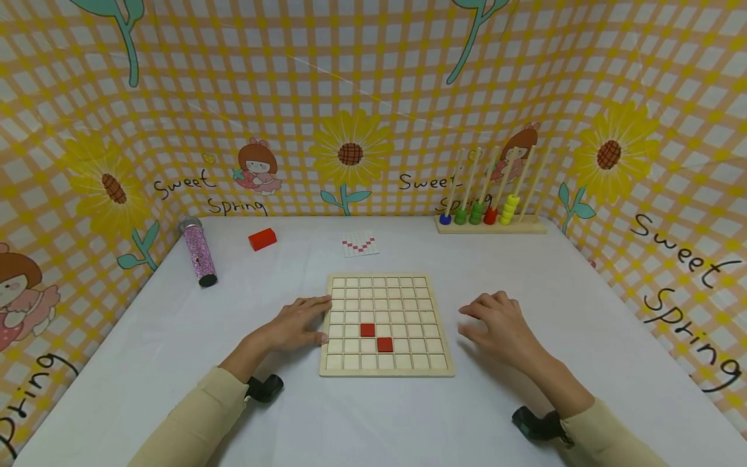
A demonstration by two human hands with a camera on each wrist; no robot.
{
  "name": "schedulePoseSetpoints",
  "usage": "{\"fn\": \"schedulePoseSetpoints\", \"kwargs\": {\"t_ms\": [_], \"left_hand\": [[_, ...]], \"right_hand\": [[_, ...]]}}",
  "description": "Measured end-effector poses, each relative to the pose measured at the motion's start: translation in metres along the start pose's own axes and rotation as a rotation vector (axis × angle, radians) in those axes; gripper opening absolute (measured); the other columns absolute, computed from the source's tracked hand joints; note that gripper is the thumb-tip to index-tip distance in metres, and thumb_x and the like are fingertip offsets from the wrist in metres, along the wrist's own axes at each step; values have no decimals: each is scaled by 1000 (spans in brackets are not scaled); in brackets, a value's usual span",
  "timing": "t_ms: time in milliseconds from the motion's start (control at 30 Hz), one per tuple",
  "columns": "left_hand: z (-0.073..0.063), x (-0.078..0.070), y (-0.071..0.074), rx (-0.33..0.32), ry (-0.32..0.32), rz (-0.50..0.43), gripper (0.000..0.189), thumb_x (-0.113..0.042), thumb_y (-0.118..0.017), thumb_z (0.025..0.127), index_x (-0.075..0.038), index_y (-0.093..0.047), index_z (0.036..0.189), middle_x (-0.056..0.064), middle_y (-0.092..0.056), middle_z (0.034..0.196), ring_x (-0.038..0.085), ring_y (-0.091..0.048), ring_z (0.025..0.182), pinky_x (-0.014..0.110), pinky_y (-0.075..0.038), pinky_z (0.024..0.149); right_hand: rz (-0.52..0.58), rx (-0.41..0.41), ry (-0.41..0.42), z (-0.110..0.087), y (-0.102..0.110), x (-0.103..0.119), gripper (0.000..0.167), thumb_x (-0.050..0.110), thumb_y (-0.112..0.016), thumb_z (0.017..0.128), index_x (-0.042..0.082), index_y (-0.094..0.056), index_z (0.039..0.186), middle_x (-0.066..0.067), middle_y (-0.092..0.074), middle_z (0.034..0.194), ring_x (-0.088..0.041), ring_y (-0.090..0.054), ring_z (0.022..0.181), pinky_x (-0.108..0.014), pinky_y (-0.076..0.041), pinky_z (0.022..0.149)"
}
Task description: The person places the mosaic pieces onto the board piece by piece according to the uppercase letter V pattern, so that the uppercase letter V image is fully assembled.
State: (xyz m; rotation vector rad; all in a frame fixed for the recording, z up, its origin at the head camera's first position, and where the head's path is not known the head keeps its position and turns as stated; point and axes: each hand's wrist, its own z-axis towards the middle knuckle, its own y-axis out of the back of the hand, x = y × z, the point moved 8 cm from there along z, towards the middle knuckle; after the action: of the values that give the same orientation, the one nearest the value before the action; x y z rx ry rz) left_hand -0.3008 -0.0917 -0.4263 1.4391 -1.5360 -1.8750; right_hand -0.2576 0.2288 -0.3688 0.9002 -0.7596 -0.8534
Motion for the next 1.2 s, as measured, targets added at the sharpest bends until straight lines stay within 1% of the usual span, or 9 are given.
{"fn": "schedulePoseSetpoints", "kwargs": {"t_ms": [100,267,533,700,767,833,967,1067,1200], "left_hand": [[0,0,0,-2,2,0,72,-31,-67,87,-6,-34,146,8,-29,155,34,-26,141,57,-24,110],[-1,-1,1,-5,3,3,72,-31,-67,87,-6,-34,146,8,-29,155,34,-26,141,57,-24,110],[1,0,-1,-3,0,7,72,-31,-66,88,-6,-33,146,8,-29,155,34,-26,141,57,-23,110],[-2,-5,2,-14,-36,-20,72,-30,-67,87,-3,-34,145,12,-29,154,37,-25,140,59,-23,109],[-4,-8,4,-21,-58,-12,72,-34,-66,87,-1,-35,144,14,-31,153,39,-27,139,60,-24,107],[-5,-9,4,-23,-65,-13,73,-35,-66,87,-1,-35,144,14,-31,153,39,-27,138,60,-24,107],[-3,-5,1,-7,-40,-23,72,-30,-66,88,-2,-34,145,13,-29,154,38,-25,140,59,-23,109],[-2,-3,0,0,-25,-12,71,-29,-66,88,-3,-33,146,12,-29,155,38,-25,141,59,-23,109],[-3,-4,1,3,-24,-8,71,-30,-65,88,-4,-33,146,11,-29,155,38,-25,141,59,-24,109]], "right_hand": [[3,2,-29,-3,2,-8,27,20,-78,74,8,-72,98,-4,-64,93,-23,-46,89,-35,-29,73],[13,37,-90,-9,4,-21,26,20,-76,77,10,-73,101,-6,-64,96,-24,-45,92,-37,-29,74],[-41,68,-151,-17,8,-39,27,23,-78,75,10,-72,99,-10,-63,94,-30,-45,93,-41,-32,73],[-77,80,-176,-22,8,-49,30,25,-78,74,8,-72,98,-14,-64,95,-35,-46,95,-46,-35,74],[-86,90,-188,-24,8,-52,32,25,-79,74,7,-72,99,-15,-64,95,-37,-46,96,-49,-37,75],[-88,99,-201,-26,8,-55,33,25,-79,73,6,-72,99,-15,-64,96,-38,-46,97,-50,-37,75],[-77,111,-219,-30,9,-61,34,25,-79,74,5,-72,101,-17,-65,99,-40,-47,97,-50,-37,75],[-75,115,-227,-32,9,-63,34,25,-78,74,5,-72,101,-17,-65,99,-40,-47,97,-51,-37,75],[-84,117,-226,-34,9,-67,33,25,-78,74,5,-72,99,-18,-65,98,-40,-48,96,-51,-37,73]]}}
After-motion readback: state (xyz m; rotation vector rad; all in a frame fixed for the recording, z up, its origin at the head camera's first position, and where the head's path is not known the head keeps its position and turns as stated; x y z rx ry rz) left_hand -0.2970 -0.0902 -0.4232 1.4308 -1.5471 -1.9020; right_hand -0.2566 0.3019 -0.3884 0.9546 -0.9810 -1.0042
